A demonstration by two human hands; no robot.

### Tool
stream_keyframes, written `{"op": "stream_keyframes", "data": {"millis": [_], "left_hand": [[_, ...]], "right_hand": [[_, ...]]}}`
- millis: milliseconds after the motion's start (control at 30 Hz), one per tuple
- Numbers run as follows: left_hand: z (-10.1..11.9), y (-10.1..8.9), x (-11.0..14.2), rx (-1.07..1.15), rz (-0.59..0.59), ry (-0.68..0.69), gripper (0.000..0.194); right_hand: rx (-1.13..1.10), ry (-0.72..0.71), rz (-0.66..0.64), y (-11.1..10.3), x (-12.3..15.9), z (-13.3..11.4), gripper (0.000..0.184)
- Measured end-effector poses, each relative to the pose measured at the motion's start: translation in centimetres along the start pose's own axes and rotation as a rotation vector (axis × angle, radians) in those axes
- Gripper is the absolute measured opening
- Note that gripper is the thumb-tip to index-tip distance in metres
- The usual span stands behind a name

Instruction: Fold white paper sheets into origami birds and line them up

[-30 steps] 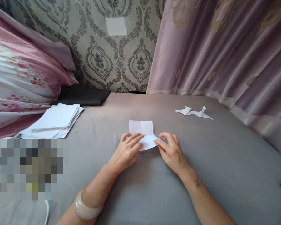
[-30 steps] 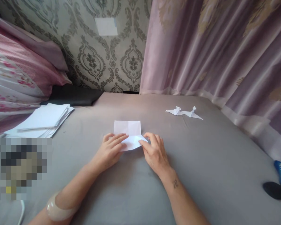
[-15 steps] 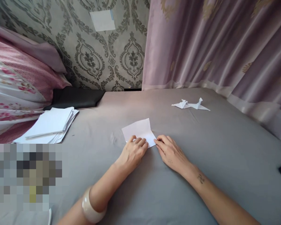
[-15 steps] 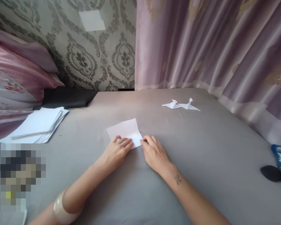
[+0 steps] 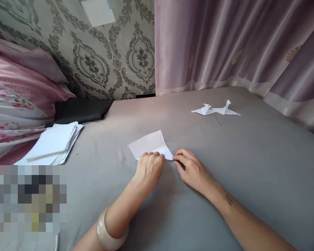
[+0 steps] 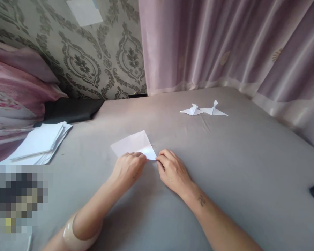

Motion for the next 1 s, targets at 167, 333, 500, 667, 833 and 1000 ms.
{"op": "stream_keyframes", "data": {"millis": [167, 333, 500, 667, 833, 1000], "left_hand": [[0.6, 0.4, 0.0, -0.031, 0.037, -0.049, 0.022], [0.5, 0.9, 0.1, -0.020, 0.097, -0.056, 0.020], [0.4, 1.2, -0.3, 0.003, 0.045, -0.043, 0.018], [0.5, 1.4, -0.3, -0.021, 0.107, -0.038, 0.021], [0.6, 1.6, -0.1, -0.028, 0.182, -0.052, 0.023], [0.5, 1.8, -0.1, -0.023, 0.183, -0.061, 0.023]], "right_hand": [[-0.016, 0.026, 0.012, 0.0, 0.0, 0.3, 0.021], [-0.026, 0.065, 0.042, 0.1, -0.3, 0.4, 0.019], [-0.024, 0.137, 0.068, 0.3, -0.8, 0.4, 0.015], [-0.047, 0.250, 0.121, 0.5, -1.2, 0.5, 0.014], [-0.073, 0.310, 0.122, 0.6, -1.5, 0.8, 0.013], [-0.082, 0.342, 0.104, 0.8, -1.7, 0.8, 0.012]]}}
Point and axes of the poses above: each hand's wrist, its own x-axis away from the middle knuckle, its own y-axis out of the palm, z = x × y, the point moved 3 cm from there along -x, towards the middle knuckle, and after that the axes turned 11 degrees about -x, right-handed, at the moved point
